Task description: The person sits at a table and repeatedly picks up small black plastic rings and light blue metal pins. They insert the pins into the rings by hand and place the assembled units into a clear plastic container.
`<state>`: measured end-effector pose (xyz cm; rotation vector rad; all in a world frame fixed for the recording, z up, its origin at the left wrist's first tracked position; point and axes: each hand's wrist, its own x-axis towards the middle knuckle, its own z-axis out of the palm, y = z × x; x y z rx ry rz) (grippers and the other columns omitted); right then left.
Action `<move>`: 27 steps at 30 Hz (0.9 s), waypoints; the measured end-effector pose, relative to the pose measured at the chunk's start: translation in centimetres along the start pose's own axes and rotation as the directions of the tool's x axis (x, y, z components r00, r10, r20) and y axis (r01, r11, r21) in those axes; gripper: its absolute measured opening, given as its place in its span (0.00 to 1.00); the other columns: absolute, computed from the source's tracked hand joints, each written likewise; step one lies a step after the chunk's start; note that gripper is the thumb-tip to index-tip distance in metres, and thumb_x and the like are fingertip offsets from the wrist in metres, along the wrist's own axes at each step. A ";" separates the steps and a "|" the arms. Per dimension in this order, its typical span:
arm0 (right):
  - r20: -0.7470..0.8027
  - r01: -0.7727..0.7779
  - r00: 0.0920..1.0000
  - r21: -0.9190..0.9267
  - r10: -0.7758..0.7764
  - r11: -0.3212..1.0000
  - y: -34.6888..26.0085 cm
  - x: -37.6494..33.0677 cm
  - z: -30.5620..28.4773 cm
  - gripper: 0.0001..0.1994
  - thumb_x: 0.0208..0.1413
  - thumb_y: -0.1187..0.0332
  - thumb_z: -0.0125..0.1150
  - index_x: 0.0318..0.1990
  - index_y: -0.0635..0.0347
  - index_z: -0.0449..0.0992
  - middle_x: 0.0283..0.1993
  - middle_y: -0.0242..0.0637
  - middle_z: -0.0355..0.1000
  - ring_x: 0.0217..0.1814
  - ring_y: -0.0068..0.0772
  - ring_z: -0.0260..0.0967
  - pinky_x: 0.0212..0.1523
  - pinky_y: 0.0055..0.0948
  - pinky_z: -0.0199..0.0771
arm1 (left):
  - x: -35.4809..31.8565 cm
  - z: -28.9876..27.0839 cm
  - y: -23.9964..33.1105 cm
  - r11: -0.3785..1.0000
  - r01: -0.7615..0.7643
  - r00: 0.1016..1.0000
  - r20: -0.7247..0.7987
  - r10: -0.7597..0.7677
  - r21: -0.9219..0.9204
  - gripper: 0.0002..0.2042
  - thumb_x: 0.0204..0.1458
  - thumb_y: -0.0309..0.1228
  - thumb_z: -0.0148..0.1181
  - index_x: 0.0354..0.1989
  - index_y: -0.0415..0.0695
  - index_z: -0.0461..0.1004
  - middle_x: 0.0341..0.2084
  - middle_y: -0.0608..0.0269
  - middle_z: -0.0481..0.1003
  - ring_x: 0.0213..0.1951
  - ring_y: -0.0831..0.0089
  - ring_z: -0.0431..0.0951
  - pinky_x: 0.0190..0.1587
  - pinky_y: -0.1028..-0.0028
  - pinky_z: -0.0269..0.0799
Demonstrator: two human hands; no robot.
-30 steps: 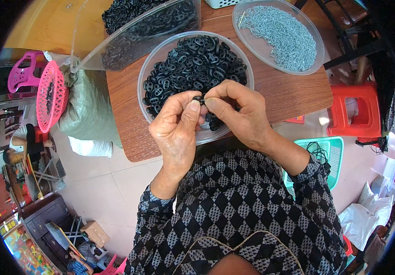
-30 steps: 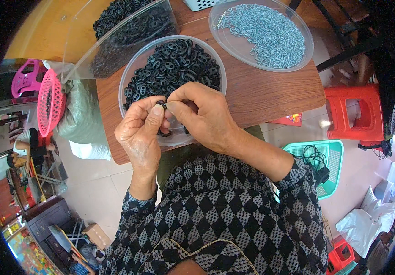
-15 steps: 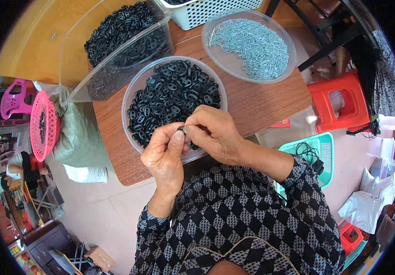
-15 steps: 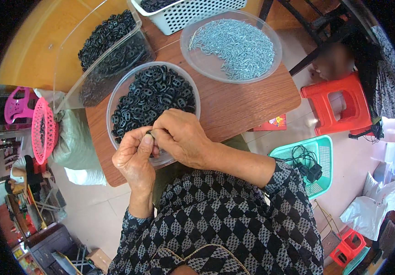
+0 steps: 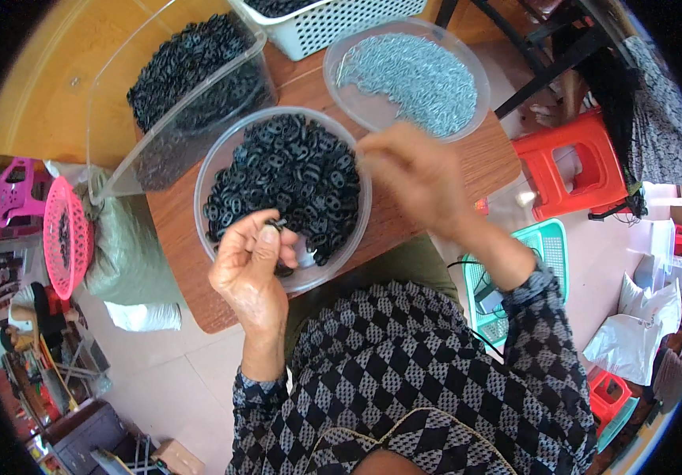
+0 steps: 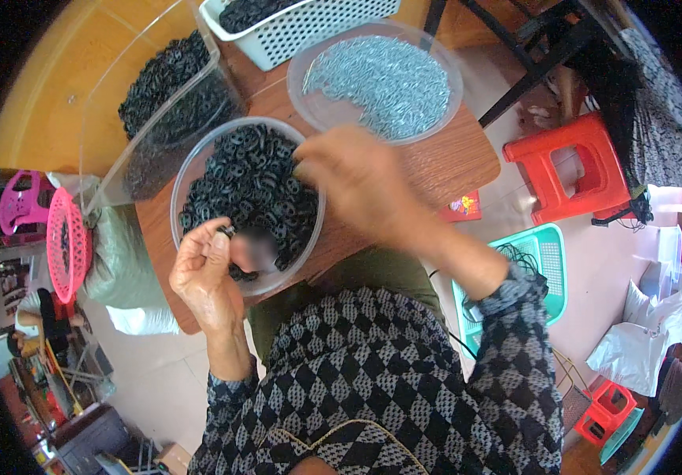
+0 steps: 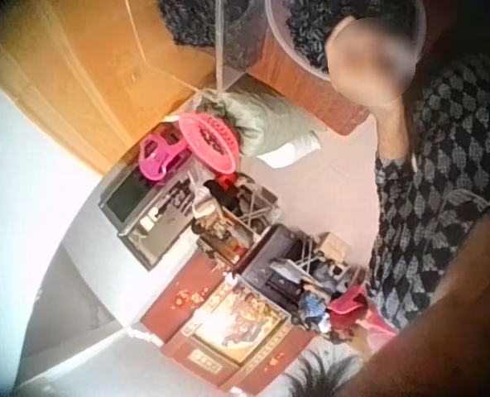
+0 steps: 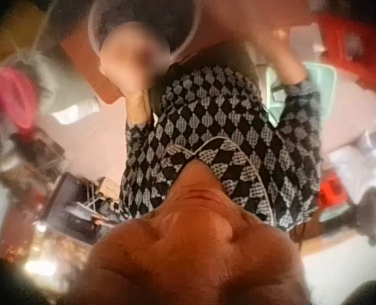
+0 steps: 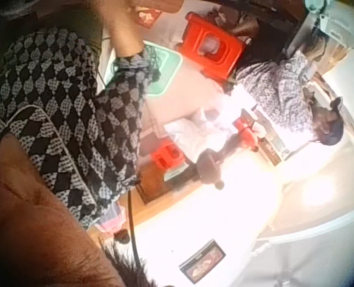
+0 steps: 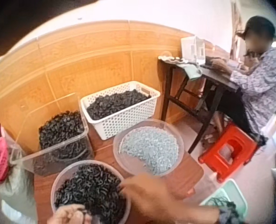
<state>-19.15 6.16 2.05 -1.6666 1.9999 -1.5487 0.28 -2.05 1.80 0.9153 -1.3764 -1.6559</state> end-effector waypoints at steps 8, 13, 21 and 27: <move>0.080 -0.204 0.976 0.032 0.201 0.978 1.7 -0.9 -1.4 0.06 0.47 0.77 0.59 0.34 0.64 0.76 0.30 0.37 0.72 0.34 0.29 0.69 0.35 0.24 0.67 | 0.5 -3.6 -1.0 0.999 -0.034 0.995 -0.096 0.038 0.041 0.10 0.51 0.21 0.54 0.41 0.29 0.71 0.23 0.54 0.74 0.20 0.76 0.71 0.21 0.80 0.68; 0.166 0.077 0.983 -0.022 -0.072 0.997 0.3 -0.4 1.8 0.07 0.42 0.78 0.61 0.31 0.63 0.75 0.28 0.37 0.70 0.32 0.38 0.67 0.32 0.32 0.66 | 0.2 -3.6 -0.9 0.999 -0.004 0.995 -0.101 0.007 0.033 0.08 0.53 0.20 0.53 0.40 0.32 0.72 0.22 0.57 0.75 0.20 0.80 0.71 0.22 0.83 0.68; 0.272 0.260 0.942 -0.222 -0.197 0.940 0.1 -0.2 2.7 0.05 0.38 0.75 0.63 0.26 0.60 0.74 0.27 0.36 0.66 0.33 0.39 0.64 0.30 0.35 0.66 | -0.1 -3.3 -1.4 1.000 -0.029 0.995 -0.092 0.029 -0.002 0.08 0.53 0.21 0.54 0.40 0.31 0.72 0.23 0.56 0.75 0.20 0.80 0.71 0.23 0.83 0.68; 0.278 0.284 0.943 -0.382 -0.184 0.880 -1.2 -0.7 3.7 0.09 0.37 0.71 0.64 0.23 0.61 0.69 0.25 0.39 0.64 0.31 0.40 0.62 0.29 0.34 0.65 | -0.1 -3.1 -1.8 0.999 -0.031 0.996 -0.085 0.028 -0.036 0.08 0.52 0.22 0.55 0.39 0.31 0.72 0.23 0.56 0.75 0.20 0.79 0.71 0.22 0.82 0.68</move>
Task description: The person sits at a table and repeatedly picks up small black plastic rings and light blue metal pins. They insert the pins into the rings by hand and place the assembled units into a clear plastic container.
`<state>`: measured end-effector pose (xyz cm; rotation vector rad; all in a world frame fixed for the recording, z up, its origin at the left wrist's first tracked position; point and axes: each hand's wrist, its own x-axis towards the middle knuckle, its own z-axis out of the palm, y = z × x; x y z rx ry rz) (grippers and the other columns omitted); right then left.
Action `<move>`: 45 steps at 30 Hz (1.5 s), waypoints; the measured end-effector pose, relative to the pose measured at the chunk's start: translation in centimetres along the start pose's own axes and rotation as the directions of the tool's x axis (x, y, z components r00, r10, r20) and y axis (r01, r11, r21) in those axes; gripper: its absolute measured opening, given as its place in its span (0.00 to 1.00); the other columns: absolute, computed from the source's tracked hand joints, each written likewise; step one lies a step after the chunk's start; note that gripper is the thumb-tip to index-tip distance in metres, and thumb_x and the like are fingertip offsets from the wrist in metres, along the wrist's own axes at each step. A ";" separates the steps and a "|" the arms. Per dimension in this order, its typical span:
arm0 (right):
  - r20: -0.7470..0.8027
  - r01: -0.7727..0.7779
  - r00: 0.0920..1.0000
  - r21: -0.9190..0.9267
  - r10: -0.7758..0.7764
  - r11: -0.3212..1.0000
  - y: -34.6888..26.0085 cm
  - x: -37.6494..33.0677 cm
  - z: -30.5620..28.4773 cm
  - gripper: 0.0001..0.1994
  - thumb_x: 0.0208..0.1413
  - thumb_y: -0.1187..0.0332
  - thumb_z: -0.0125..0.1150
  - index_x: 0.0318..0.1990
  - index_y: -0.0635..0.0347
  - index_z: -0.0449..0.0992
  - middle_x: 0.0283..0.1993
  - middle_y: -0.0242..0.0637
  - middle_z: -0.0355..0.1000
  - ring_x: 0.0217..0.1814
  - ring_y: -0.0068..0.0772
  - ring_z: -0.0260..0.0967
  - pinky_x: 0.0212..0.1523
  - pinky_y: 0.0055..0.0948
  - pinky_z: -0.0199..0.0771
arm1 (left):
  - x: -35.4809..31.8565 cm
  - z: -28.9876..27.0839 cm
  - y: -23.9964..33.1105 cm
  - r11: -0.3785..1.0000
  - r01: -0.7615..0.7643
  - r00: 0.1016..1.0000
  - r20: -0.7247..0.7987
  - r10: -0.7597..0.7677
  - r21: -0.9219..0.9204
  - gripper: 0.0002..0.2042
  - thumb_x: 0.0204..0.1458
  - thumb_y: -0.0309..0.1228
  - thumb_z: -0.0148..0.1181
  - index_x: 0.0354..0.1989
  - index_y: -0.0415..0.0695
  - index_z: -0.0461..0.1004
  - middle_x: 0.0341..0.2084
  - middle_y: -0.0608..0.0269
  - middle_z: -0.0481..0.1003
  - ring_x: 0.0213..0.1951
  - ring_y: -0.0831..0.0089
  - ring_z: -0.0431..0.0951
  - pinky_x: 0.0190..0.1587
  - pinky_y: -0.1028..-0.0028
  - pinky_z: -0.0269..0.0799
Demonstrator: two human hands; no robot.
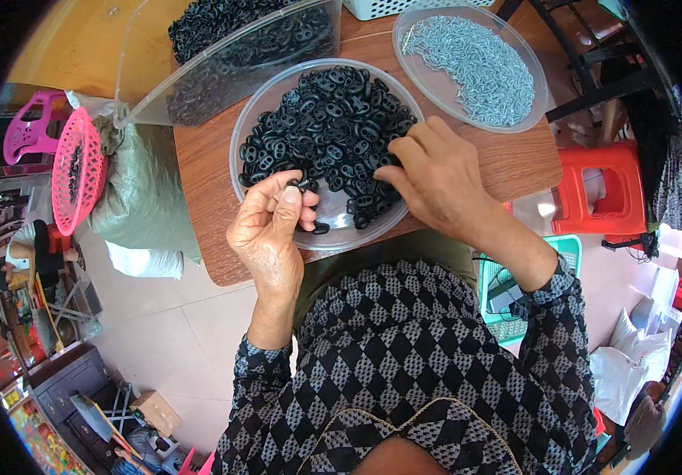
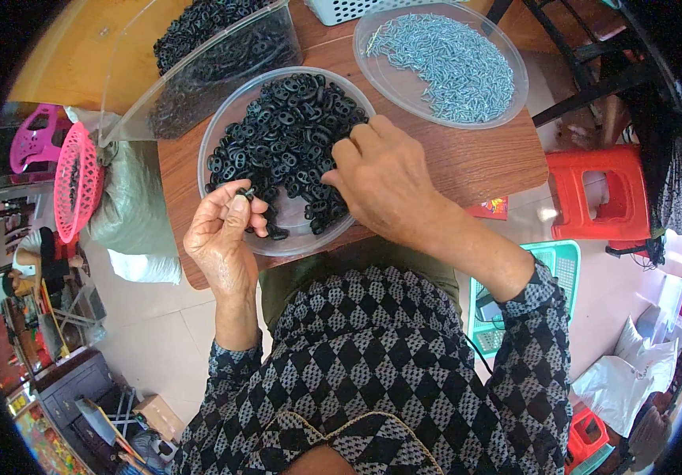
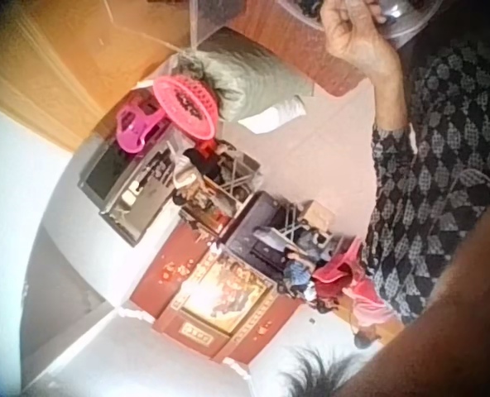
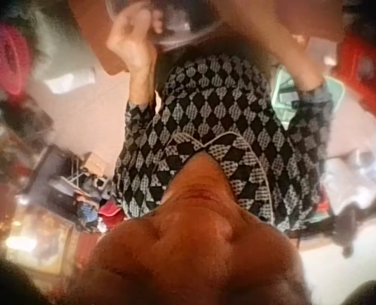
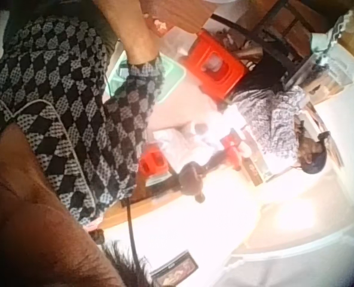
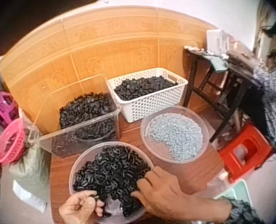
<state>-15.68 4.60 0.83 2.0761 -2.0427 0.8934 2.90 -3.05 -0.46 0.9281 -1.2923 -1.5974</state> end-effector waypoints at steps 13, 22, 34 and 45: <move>-0.004 -0.090 0.996 0.233 0.093 0.968 -0.2 -0.4 0.7 0.10 0.40 0.78 0.60 0.33 0.65 0.72 0.30 0.38 0.66 0.34 0.39 0.64 0.34 0.31 0.66 | -0.2 0.6 -0.2 1.000 0.023 0.999 0.034 -0.022 -0.019 0.08 0.53 0.21 0.53 0.40 0.32 0.72 0.24 0.57 0.76 0.21 0.81 0.71 0.23 0.85 0.67; 0.356 -0.423 0.833 0.903 0.425 0.072 -1.6 0.4 0.4 0.07 0.51 0.73 0.59 0.38 0.65 0.75 0.32 0.28 0.70 0.30 0.17 0.61 0.32 0.18 0.62 | -0.5 2.8 0.9 0.978 0.084 0.992 0.108 -0.064 -0.190 0.08 0.54 0.23 0.53 0.40 0.34 0.71 0.25 0.57 0.76 0.21 0.80 0.72 0.22 0.84 0.67; 0.485 -0.450 0.746 0.872 0.457 -0.191 -3.2 0.7 1.6 0.07 0.53 0.70 0.57 0.35 0.64 0.74 0.28 0.28 0.71 0.24 0.13 0.59 0.24 0.13 0.58 | -0.6 3.9 1.0 0.967 0.038 0.998 0.064 -0.022 -0.254 0.07 0.53 0.23 0.52 0.38 0.33 0.69 0.24 0.56 0.75 0.21 0.76 0.72 0.21 0.80 0.69; 0.388 -0.401 0.803 0.913 0.452 -0.073 -3.3 0.4 1.5 0.08 0.53 0.72 0.56 0.40 0.63 0.75 0.30 0.27 0.72 0.27 0.11 0.62 0.24 0.12 0.59 | -0.4 3.5 0.8 0.958 0.023 0.999 0.050 -0.009 -0.285 0.07 0.53 0.23 0.53 0.39 0.33 0.69 0.24 0.56 0.75 0.21 0.79 0.72 0.23 0.83 0.69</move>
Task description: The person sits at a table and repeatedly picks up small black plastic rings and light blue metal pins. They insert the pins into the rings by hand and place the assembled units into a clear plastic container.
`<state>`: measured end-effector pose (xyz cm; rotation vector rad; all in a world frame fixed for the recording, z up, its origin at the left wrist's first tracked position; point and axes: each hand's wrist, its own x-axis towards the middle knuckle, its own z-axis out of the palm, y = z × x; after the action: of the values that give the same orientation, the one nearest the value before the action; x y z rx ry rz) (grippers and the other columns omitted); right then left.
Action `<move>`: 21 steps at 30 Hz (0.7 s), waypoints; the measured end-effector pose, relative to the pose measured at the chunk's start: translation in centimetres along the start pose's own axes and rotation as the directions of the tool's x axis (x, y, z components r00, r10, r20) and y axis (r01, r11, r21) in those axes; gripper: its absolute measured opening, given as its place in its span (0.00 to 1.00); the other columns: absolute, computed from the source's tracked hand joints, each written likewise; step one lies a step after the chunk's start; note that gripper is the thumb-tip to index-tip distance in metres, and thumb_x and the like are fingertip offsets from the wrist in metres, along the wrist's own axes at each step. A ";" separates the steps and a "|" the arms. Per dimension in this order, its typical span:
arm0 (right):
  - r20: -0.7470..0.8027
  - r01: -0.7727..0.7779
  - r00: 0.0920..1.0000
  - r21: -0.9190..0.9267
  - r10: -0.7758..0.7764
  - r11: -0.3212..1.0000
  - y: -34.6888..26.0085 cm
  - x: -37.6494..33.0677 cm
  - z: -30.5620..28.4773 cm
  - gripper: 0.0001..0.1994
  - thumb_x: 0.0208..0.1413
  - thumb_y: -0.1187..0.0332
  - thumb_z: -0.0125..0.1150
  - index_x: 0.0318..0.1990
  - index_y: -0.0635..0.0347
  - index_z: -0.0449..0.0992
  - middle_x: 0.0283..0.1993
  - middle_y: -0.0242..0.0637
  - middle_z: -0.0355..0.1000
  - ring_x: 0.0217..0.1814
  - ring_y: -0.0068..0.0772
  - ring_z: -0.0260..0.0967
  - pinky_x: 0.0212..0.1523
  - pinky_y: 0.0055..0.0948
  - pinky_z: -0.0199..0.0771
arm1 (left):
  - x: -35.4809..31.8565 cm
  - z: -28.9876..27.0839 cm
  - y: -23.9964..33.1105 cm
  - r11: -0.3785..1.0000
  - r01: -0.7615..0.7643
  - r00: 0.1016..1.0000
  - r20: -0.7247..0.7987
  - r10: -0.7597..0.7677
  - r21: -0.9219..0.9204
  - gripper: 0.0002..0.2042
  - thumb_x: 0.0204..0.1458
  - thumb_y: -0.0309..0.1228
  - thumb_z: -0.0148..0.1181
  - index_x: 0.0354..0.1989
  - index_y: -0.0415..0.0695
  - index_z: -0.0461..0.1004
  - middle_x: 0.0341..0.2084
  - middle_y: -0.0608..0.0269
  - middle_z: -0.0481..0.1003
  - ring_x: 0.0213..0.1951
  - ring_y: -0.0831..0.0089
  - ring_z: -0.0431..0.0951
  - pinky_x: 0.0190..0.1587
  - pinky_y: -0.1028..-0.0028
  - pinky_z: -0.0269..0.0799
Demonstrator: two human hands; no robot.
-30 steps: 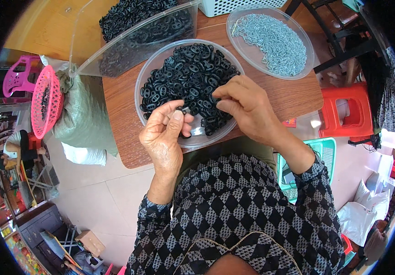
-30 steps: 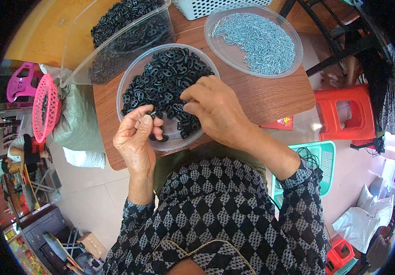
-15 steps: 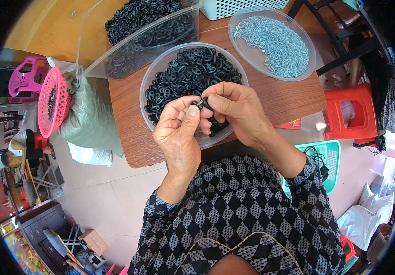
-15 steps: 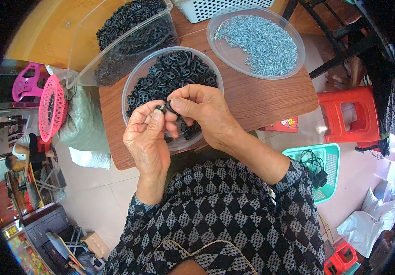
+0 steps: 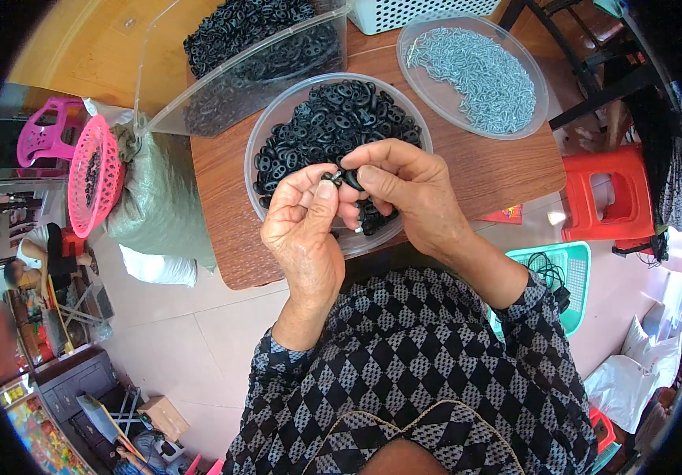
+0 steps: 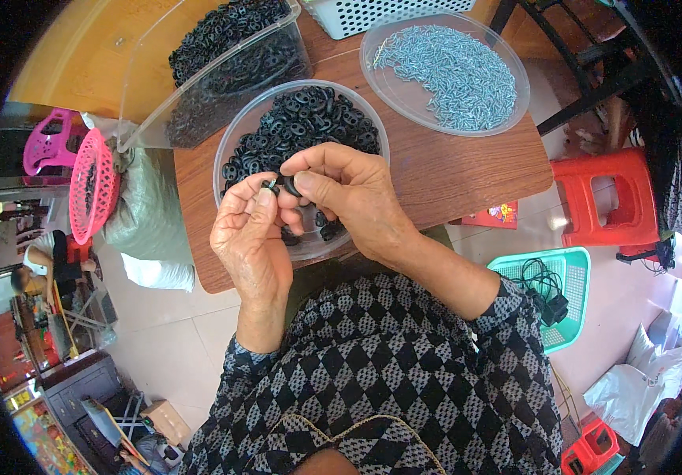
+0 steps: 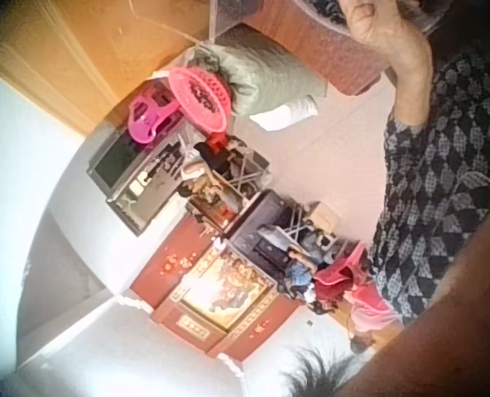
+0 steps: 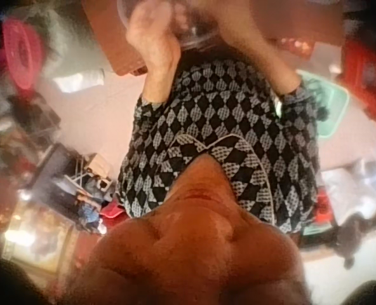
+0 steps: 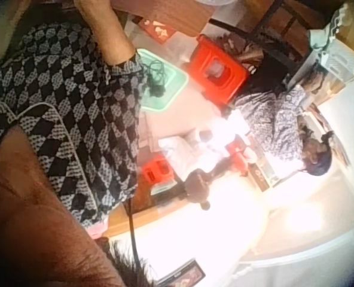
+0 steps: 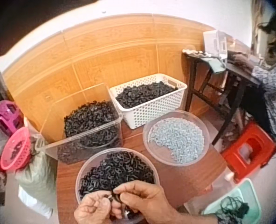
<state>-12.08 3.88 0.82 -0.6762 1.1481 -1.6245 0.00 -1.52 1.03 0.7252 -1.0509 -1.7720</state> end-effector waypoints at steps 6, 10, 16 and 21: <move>0.027 0.271 0.962 -0.156 -0.270 0.950 0.7 -0.3 0.5 0.09 0.50 0.74 0.58 0.40 0.64 0.75 0.33 0.31 0.72 0.28 0.15 0.63 0.27 0.17 0.64 | 0.0 -0.3 0.0 1.000 -0.019 1.000 -0.020 0.019 0.007 0.07 0.53 0.22 0.53 0.39 0.33 0.69 0.23 0.57 0.75 0.20 0.78 0.72 0.22 0.82 0.69; 0.167 0.481 0.870 -0.500 -0.465 0.720 0.5 -0.4 -0.1 0.12 0.45 0.76 0.60 0.40 0.66 0.74 0.33 0.36 0.72 0.33 0.27 0.66 0.35 0.26 0.66 | 0.0 -0.5 -0.1 1.000 -0.017 1.000 -0.010 0.017 0.002 0.07 0.53 0.22 0.53 0.38 0.33 0.69 0.23 0.57 0.75 0.20 0.78 0.72 0.22 0.82 0.68; 0.213 0.563 0.810 -0.546 -0.547 0.621 0.8 -0.3 0.1 0.12 0.44 0.75 0.60 0.39 0.65 0.74 0.32 0.36 0.71 0.34 0.33 0.65 0.38 0.30 0.65 | -0.1 -0.7 -0.3 1.000 -0.009 1.000 -0.023 0.010 0.008 0.07 0.53 0.22 0.53 0.38 0.33 0.69 0.23 0.57 0.75 0.20 0.78 0.71 0.22 0.82 0.68; 0.197 0.544 0.826 -0.523 -0.529 0.656 1.2 -0.2 -0.1 0.09 0.46 0.75 0.59 0.37 0.64 0.75 0.29 0.35 0.70 0.33 0.31 0.65 0.36 0.28 0.65 | -0.2 -0.8 -0.3 1.000 -0.012 1.000 -0.003 0.013 0.012 0.07 0.53 0.22 0.53 0.39 0.32 0.69 0.24 0.57 0.75 0.21 0.78 0.72 0.23 0.82 0.69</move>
<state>-11.64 4.00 -0.30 -1.5492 1.5211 -1.7380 0.59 -1.59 0.41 0.7272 -1.0622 -1.7547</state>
